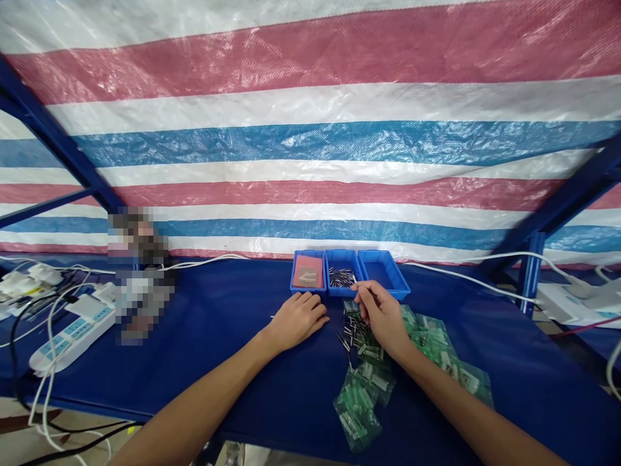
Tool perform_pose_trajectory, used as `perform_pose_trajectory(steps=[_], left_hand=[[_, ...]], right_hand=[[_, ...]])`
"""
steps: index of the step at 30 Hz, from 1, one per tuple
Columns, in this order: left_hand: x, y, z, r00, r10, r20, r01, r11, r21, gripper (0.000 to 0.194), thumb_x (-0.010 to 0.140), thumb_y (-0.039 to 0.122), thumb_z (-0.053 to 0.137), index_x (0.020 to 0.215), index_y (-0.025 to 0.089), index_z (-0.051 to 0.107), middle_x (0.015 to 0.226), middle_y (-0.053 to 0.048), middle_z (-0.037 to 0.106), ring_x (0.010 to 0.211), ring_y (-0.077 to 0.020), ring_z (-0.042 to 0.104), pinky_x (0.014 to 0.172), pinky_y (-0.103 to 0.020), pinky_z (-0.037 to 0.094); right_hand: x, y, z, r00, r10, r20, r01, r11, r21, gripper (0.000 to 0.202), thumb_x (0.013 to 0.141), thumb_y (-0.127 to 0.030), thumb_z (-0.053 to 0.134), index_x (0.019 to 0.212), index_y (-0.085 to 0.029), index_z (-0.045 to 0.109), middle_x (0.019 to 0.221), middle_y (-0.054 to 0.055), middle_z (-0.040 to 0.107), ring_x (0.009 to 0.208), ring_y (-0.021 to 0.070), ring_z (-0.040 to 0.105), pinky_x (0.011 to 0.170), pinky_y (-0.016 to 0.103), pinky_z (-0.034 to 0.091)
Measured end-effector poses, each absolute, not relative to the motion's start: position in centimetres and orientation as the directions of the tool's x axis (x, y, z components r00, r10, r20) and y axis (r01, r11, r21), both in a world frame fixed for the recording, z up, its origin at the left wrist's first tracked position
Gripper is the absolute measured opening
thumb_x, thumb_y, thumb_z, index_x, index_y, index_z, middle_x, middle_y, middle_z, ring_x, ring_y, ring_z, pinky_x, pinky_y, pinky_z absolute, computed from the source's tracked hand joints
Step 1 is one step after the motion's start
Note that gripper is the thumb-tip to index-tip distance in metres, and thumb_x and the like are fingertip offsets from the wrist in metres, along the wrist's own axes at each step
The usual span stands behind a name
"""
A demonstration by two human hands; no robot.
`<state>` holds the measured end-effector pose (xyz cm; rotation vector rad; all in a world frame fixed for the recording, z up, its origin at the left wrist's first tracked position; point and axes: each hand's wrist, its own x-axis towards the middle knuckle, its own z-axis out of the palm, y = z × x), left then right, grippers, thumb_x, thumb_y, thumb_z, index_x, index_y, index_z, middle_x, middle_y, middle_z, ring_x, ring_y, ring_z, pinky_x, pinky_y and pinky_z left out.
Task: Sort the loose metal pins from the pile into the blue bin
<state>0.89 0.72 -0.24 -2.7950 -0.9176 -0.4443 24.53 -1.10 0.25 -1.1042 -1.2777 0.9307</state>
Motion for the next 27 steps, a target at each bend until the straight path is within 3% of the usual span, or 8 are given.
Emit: perform_pose_trajectory(steps=[10, 15, 20, 27], left_hand=[[0.38, 1.02, -0.34, 0.735, 0.596, 0.322, 0.568, -0.801, 0.187, 0.022, 0.112, 0.040, 0.053, 0.106, 0.020, 0.062, 0.105, -0.005, 0.064, 0.097, -0.0201, 0.063, 0.087, -0.031, 0.050], [0.30, 0.95, -0.22, 0.736, 0.604, 0.306, 0.559, -0.797, 0.228, 0.022, 0.112, 0.040, 0.054, 0.106, 0.020, 0.063, 0.104, -0.005, 0.064, 0.097, -0.0198, 0.063, 0.086, -0.030, 0.050], [0.37, 0.90, 0.00, 0.734, 0.614, 0.291, 0.561, -0.789, 0.250, 0.022, 0.111, 0.039, 0.055, 0.102, 0.020, 0.061, 0.102, -0.004, 0.063, 0.095, -0.0194, 0.063, 0.085, -0.029, 0.050], [0.38, 0.96, 0.09, 0.735, 0.616, 0.284, 0.559, -0.787, 0.261, 0.020, 0.110, 0.038, 0.057, 0.101, 0.020, 0.061, 0.101, -0.004, 0.063, 0.094, -0.0192, 0.063, 0.083, -0.029, 0.049]], right_hand=[[24.85, -1.13, -0.17, 0.078, 0.957, 0.278, 0.158, 0.264, -0.952, 0.031, 0.100, -0.055, 0.067, 0.099, -0.023, 0.066, 0.080, 0.001, 0.058, 0.055, 0.0136, 0.051, 0.044, 0.026, 0.039], [24.86, -1.08, -0.04, 0.034, 0.930, 0.366, 0.249, 0.347, -0.904, 0.025, 0.099, -0.048, 0.071, 0.097, -0.023, 0.070, 0.094, 0.005, 0.060, 0.063, 0.0152, 0.053, 0.048, 0.028, 0.040], [24.79, -0.98, -0.30, 0.010, 0.938, 0.346, 0.243, 0.333, -0.911, 0.022, 0.097, -0.045, 0.074, 0.095, -0.023, 0.070, 0.089, 0.003, 0.060, 0.061, 0.0149, 0.051, 0.049, 0.029, 0.039], [24.53, -1.24, -0.38, 0.015, 0.966, 0.259, 0.171, 0.253, -0.952, 0.031, 0.100, -0.053, 0.068, 0.103, -0.023, 0.068, 0.071, -0.002, 0.058, 0.050, 0.0140, 0.048, 0.045, 0.028, 0.038]])
